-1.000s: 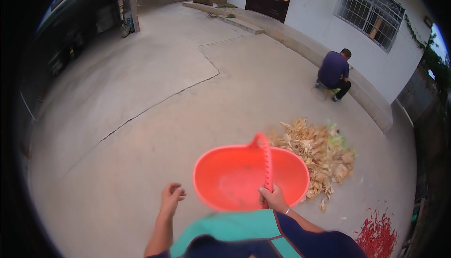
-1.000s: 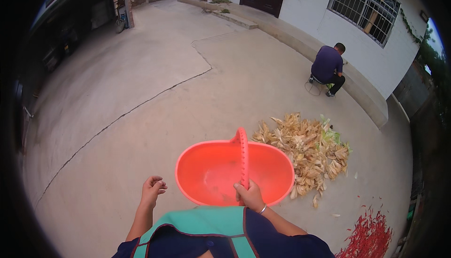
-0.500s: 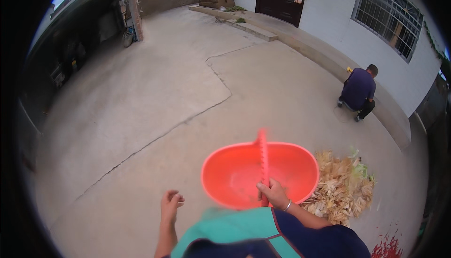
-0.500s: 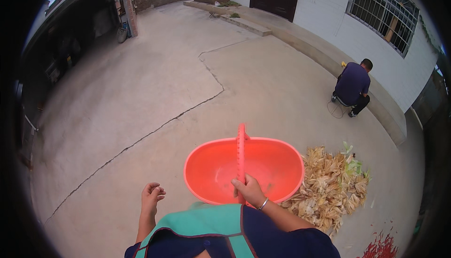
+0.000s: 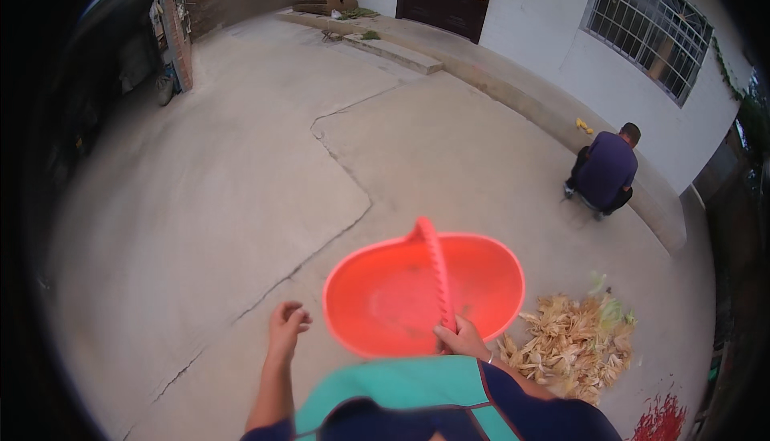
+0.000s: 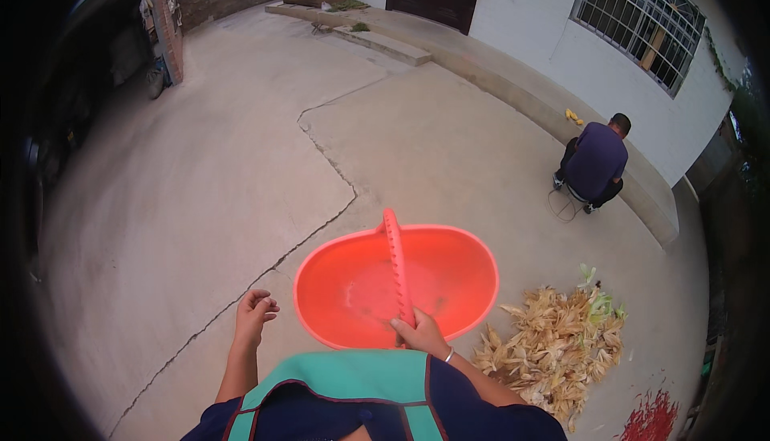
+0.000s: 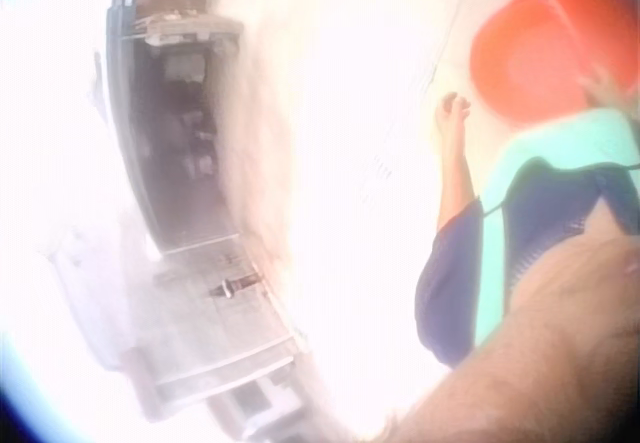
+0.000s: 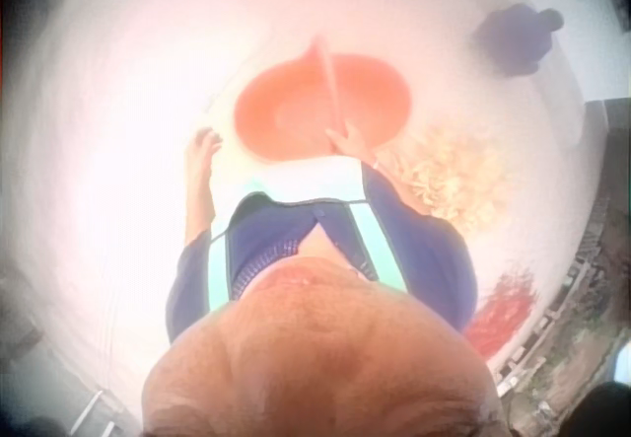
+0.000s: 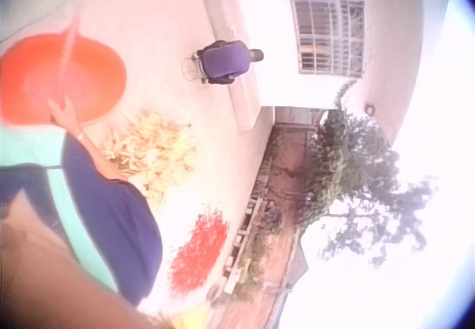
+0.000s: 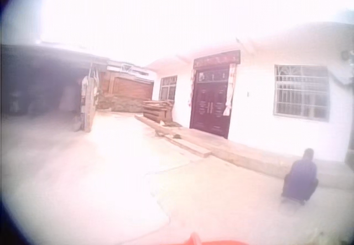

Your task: The person removes stems from red chilies by hand and places them into a red basket. They then carry the basket and pour the chilies onto a larger pile on the ground before moving a broom and dustpan into a storage area and handling a large sack.

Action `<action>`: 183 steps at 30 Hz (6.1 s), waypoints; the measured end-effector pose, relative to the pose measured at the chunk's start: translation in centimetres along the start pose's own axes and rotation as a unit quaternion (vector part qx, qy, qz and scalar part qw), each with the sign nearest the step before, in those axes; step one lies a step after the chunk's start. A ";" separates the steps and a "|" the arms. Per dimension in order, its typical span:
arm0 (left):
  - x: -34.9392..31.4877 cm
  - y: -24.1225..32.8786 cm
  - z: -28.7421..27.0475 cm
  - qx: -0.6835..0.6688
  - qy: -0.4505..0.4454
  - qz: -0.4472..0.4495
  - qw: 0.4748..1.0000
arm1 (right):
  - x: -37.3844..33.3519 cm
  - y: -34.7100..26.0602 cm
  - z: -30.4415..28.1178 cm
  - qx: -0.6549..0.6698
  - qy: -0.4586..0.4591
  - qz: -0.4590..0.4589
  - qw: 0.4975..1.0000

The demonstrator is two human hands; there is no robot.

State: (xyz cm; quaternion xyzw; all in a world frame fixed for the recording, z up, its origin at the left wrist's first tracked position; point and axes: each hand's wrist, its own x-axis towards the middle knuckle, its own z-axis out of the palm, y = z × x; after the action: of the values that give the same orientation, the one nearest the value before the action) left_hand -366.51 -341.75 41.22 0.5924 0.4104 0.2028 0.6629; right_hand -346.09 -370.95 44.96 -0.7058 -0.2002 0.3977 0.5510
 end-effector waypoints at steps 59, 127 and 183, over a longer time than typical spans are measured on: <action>104.9 27.6 -83.8 -0.133 0.436 -0.070 0.887 | 131.7 -55.9 89.4 -0.105 -0.401 -0.018 0.910; 242.6 69.7 -242.1 -0.109 0.376 0.013 0.920 | 260.6 -119.5 253.1 0.011 -0.503 -0.047 0.863; 385.5 140.2 -331.2 0.112 0.052 0.148 0.981 | 385.7 -167.0 328.5 -0.058 -0.102 -0.183 0.976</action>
State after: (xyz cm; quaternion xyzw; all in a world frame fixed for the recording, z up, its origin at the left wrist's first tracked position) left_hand -371.99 184.66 70.34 0.7056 0.3721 0.2818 0.5333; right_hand -344.24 162.50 44.87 -0.6438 -0.4040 0.3479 0.5489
